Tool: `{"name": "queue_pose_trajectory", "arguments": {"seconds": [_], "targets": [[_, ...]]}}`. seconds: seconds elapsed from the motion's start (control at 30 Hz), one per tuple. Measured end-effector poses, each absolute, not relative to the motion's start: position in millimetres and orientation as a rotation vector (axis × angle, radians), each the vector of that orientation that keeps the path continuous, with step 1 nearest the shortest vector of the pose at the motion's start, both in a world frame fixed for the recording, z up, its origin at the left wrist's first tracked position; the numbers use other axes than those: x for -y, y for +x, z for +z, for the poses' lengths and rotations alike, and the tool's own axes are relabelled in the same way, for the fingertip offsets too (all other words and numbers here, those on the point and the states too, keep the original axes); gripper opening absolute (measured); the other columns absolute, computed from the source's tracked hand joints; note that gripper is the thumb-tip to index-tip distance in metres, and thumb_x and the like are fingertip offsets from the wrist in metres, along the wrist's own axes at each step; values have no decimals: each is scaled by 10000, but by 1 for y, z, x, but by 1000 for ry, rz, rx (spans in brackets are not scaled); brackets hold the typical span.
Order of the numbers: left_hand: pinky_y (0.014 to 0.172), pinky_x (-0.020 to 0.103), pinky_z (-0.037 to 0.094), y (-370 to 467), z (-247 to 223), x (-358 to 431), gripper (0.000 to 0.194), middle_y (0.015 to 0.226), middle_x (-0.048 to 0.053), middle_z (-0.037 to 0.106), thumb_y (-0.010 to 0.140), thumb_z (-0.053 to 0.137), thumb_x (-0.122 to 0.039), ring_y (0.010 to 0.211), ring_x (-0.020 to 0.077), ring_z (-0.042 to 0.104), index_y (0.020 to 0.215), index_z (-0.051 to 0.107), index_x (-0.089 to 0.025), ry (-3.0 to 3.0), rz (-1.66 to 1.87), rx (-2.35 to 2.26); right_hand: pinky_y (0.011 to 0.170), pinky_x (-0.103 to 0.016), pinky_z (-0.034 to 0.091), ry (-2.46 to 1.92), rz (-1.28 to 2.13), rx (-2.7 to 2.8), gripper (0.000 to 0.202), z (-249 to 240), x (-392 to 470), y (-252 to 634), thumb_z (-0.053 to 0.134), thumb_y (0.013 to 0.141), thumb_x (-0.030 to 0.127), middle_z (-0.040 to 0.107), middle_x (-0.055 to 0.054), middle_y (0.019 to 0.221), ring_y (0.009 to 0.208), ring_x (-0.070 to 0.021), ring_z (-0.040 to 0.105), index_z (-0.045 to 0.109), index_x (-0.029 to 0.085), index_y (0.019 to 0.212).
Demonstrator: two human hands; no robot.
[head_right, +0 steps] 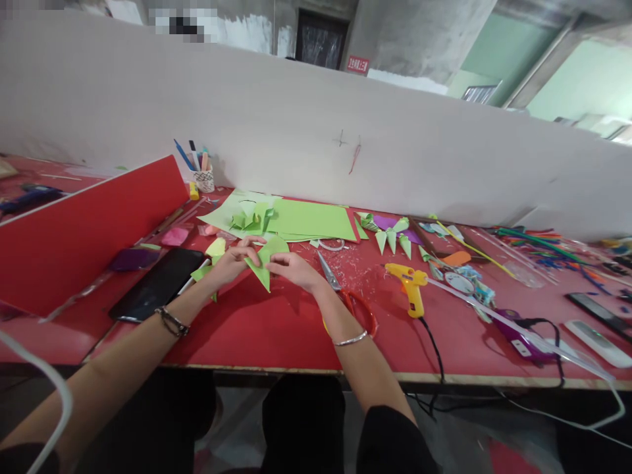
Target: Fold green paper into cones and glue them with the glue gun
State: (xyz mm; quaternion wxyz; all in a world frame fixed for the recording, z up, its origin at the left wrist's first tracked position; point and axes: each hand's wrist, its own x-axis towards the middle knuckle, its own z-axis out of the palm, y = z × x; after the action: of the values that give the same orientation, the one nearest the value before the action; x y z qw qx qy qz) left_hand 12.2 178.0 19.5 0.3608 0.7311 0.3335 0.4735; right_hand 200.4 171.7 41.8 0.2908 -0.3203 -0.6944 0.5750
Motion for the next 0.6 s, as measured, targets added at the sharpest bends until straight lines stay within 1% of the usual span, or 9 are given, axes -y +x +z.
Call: {"name": "queue_pose_trajectory", "arguments": {"seconds": [0.07, 0.1, 0.13, 0.2, 0.27, 0.33, 0.4, 0.5, 0.6], "targets": [[936, 341, 329, 13, 18, -179, 116, 1144, 50, 503, 699, 587, -211, 1082, 197, 452, 600, 634, -174, 1850, 1229, -864, 563, -212, 345, -874, 1453, 1942, 306, 44, -172, 200, 605, 708, 433, 487, 54, 566, 554, -72, 442, 514, 157, 611], [930, 330, 334, 13, 18, -179, 86, 1152, 50, 500, 706, 586, -226, 1085, 193, 449, 664, 647, -182, 1822, 1251, -876, 558, -213, 343, -892, 1431, 1932, 299, 44, -172, 199, 606, 707, 425, 489, 55, 561, 544, -70, 440, 517, 155, 613], [913, 315, 346, 13, 18, -178, 97, 1147, 50, 505, 719, 578, -244, 1072, 186, 455, 753, 652, -191, 1783, 1278, -901, 552, -214, 344, -915, 1421, 1885, 295, 44, -173, 199, 603, 707, 428, 498, 54, 560, 534, -70, 443, 525, 154, 627], [847, 282, 380, 14, 19, -176, 214, 1082, 48, 539, 759, 535, -281, 983, 160, 492, 942, 615, -205, 1686, 1323, -979, 534, -216, 351, -967, 1409, 1734, 298, 43, -174, 198, 616, 686, 437, 522, 48, 559, 509, -70, 456, 534, 153, 654], [757, 254, 399, 16, 20, -174, 269, 933, 31, 577, 802, 473, -317, 818, 127, 513, 1023, 565, -194, 1613, 1312, -1051, 514, -218, 358, -1005, 1400, 1600, 311, 41, -173, 197, 648, 647, 442, 548, 39, 562, 486, -71, 471, 533, 153, 668], [675, 237, 395, 19, 21, -171, 271, 776, 7, 566, 834, 415, -355, 682, 107, 489, 969, 558, -170, 1595, 1252, -1060, 505, -220, 368, -1023, 1382, 1544, 321, 39, -172, 197, 668, 623, 441, 573, 26, 571, 478, -76, 490, 536, 154, 676], [623, 229, 379, 21, 22, -169, 283, 673, -8, 530, 847, 386, -380, 615, 98, 458, 821, 556, -155, 1654, 1174, -1023, 507, -224, 379, -1037, 1358, 1565, 321, 36, -171, 198, 659, 634, 449, 582, 16, 564, 484, -86, 510, 536, 154, 666], [553, 220, 335, 23, 23, -166, 305, 575, -27, 455, 819, 439, -381, 552, 85, 407, 619, 482, -154, 1806, 1070, -1036, 522, -231, 393, -1037, 1324, 1677, 315, 34, -170, 201, 628, 671, 453, 576, 13, 547, 496, -94, 521, 527, 156, 638], [483, 213, 273, 24, 24, -164, 325, 511, -48, 371, 783, 492, -374, 494, 75, 343, 548, 424, -160, 1911, 1008, -1136, 537, -231, 398, -1009, 1320, 1772, 290, 34, -169, 203, 607, 698, 432, 573, 16, 572, 509, -93, 518, 542, 151, 675]]}}
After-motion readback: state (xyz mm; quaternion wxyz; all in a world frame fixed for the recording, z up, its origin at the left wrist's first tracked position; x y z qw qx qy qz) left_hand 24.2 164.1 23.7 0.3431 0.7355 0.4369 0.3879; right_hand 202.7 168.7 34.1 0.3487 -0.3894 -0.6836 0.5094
